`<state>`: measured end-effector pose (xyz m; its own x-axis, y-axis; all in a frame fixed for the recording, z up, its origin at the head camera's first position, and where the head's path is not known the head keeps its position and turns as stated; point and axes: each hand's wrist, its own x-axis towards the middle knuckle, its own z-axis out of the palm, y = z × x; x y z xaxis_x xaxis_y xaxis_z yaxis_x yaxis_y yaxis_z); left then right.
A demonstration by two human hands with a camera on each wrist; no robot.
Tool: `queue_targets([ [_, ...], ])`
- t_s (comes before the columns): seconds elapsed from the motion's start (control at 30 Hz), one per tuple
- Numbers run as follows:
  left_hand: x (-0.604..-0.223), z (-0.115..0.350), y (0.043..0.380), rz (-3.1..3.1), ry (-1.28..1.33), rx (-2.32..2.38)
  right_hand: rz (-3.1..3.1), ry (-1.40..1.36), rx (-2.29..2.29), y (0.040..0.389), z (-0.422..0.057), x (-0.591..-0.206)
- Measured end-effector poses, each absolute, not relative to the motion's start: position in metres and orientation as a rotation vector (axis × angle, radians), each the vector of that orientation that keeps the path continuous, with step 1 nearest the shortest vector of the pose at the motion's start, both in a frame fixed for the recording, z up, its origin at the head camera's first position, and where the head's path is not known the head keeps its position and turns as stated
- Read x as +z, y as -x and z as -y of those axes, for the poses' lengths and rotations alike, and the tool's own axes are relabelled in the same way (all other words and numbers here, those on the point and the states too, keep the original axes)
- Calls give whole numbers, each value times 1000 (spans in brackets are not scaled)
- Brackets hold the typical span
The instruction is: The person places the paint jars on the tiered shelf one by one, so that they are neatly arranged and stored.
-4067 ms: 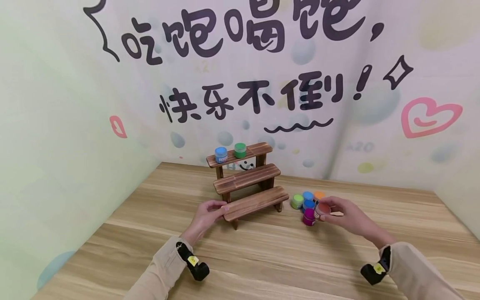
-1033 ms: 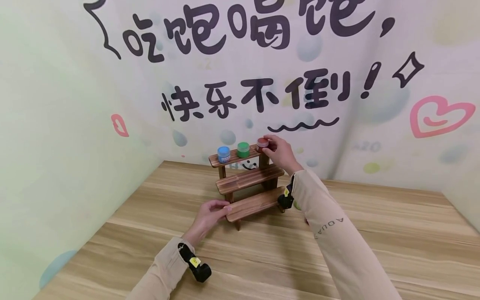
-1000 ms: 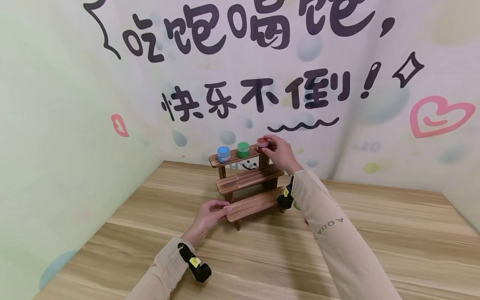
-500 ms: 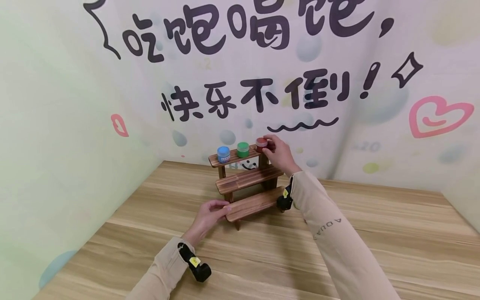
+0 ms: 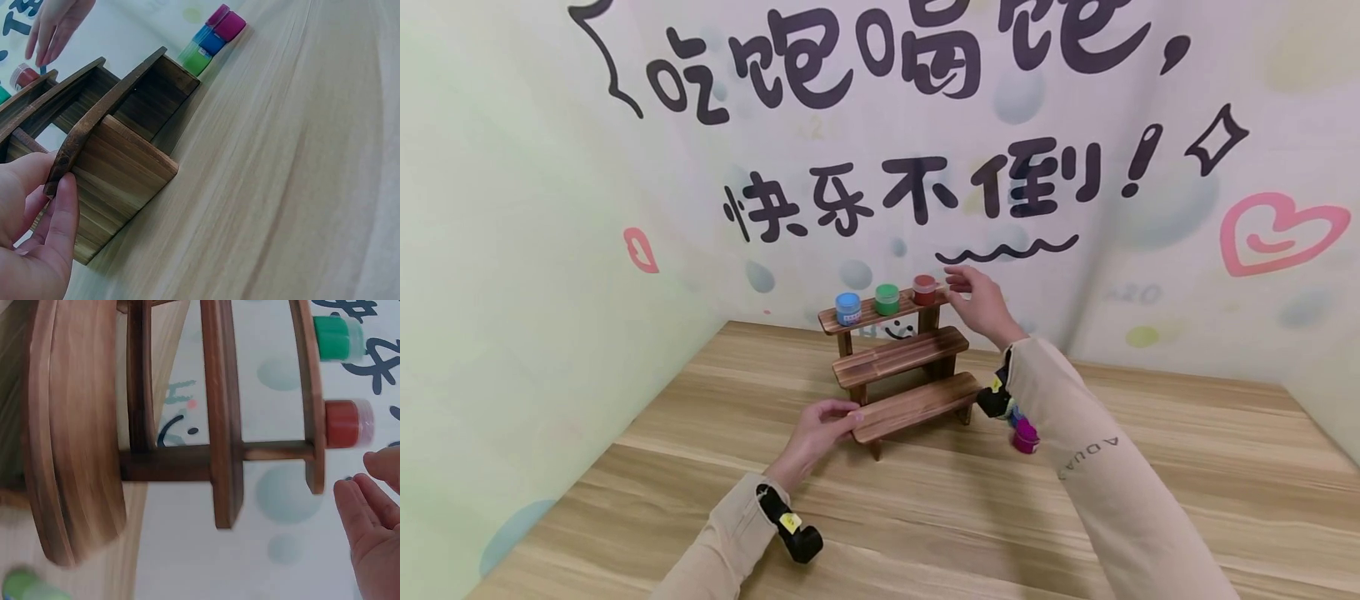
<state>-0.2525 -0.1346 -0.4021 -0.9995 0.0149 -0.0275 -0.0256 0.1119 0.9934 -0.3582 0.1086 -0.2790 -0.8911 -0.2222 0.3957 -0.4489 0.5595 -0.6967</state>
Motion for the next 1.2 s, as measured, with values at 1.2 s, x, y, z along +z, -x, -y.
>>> queue_targets([
  [1.2,-406,135,252,-2306,19,2099,2623,-600,1046,259,-245,-325],
])
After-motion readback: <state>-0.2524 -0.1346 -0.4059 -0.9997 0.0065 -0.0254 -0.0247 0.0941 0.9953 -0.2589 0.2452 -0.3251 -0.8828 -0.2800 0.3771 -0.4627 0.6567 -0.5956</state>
